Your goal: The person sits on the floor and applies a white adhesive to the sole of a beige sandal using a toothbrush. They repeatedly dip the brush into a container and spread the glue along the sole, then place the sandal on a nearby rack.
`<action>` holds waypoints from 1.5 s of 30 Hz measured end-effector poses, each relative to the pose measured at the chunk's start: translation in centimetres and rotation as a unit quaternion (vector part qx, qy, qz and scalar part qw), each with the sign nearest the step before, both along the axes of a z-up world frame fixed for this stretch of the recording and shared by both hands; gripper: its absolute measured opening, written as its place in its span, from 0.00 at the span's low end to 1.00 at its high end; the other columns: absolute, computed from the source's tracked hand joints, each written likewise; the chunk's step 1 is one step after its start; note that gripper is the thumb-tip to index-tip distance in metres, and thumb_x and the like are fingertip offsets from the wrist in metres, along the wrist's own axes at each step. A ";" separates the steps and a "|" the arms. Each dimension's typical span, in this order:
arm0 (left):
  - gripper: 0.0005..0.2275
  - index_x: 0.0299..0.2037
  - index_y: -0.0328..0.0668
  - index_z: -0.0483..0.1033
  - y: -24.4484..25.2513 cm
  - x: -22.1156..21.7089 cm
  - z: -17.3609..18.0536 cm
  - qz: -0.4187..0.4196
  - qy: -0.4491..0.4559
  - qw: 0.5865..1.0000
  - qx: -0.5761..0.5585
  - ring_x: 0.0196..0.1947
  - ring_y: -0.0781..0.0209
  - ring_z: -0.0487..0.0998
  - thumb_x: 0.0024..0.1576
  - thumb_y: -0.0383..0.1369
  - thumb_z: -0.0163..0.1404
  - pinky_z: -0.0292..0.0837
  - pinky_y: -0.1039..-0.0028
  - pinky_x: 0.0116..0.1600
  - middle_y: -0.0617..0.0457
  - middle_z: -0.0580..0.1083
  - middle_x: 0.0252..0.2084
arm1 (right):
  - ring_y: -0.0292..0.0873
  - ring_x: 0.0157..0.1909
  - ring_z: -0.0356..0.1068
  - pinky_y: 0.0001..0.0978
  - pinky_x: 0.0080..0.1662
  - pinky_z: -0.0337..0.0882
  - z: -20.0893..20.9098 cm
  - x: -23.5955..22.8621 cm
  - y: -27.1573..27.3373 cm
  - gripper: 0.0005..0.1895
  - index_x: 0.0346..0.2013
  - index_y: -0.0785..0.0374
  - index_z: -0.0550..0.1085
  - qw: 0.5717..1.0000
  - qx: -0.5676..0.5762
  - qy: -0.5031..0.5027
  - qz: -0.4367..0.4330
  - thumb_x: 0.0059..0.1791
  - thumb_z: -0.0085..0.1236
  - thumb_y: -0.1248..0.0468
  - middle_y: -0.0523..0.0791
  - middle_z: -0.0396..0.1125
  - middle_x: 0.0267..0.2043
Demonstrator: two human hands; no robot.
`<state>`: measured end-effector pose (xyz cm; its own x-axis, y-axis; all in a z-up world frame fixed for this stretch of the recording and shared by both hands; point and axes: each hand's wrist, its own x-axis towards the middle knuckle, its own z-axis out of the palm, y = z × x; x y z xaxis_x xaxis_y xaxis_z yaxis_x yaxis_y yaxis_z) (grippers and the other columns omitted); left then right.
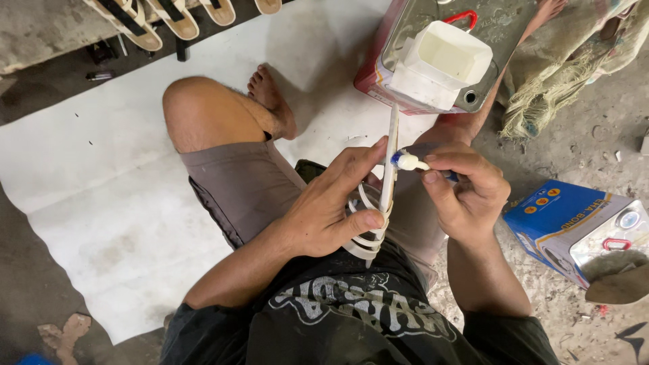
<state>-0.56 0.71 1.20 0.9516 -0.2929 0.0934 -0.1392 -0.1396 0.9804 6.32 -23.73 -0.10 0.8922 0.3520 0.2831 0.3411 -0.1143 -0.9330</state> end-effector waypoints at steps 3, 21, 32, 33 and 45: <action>0.36 0.79 0.46 0.44 0.0 0.0 0.6 0.003 0.029 0.998 -0.050 0.51 0.59 0.75 0.69 0.59 0.41 0.75 0.71 0.58 0.44 0.67 0.63 | 0.39 0.43 0.71 0.26 0.47 0.70 0.1 -0.1 0.1 0.07 0.46 0.69 0.74 1.000 0.004 0.000 0.019 0.54 0.60 0.74 0.50 0.72 0.43; 0.37 0.79 0.40 0.37 -0.6 0.4 1.7 0.049 0.054 0.992 -0.102 0.77 0.43 0.61 0.72 0.60 0.29 0.61 0.53 0.82 0.36 0.51 0.80 | 0.40 0.38 0.72 0.26 0.40 0.71 0.7 -0.7 -0.1 0.07 0.44 0.69 0.73 0.998 -0.012 -0.036 0.057 0.53 0.61 0.75 0.52 0.71 0.42; 0.35 0.79 0.40 0.36 -0.3 0.3 1.9 0.059 0.056 0.994 -0.079 0.77 0.47 0.62 0.73 0.58 0.30 0.59 0.57 0.81 0.37 0.54 0.79 | 0.42 0.35 0.74 0.25 0.37 0.71 1.9 -0.9 -1.2 0.07 0.43 0.70 0.74 0.988 -0.113 -0.101 0.021 0.51 0.62 0.76 0.54 0.73 0.40; 0.34 0.79 0.41 0.37 -0.3 0.4 1.9 0.057 0.051 0.994 -0.072 0.77 0.47 0.62 0.74 0.58 0.30 0.58 0.58 0.80 0.38 0.53 0.79 | 0.42 0.35 0.74 0.26 0.38 0.72 2.1 -0.9 -1.3 0.07 0.44 0.70 0.74 0.988 -0.115 -0.103 0.021 0.52 0.63 0.75 0.54 0.73 0.40; 0.36 0.79 0.39 0.34 -0.4 0.4 1.7 0.070 0.066 0.986 -0.135 0.80 0.46 0.57 0.73 0.60 0.27 0.57 0.57 0.82 0.37 0.45 0.82 | 0.41 0.35 0.74 0.25 0.35 0.71 1.5 -0.9 -0.9 0.09 0.43 0.68 0.74 0.992 -0.068 -0.087 0.065 0.50 0.64 0.75 0.52 0.72 0.40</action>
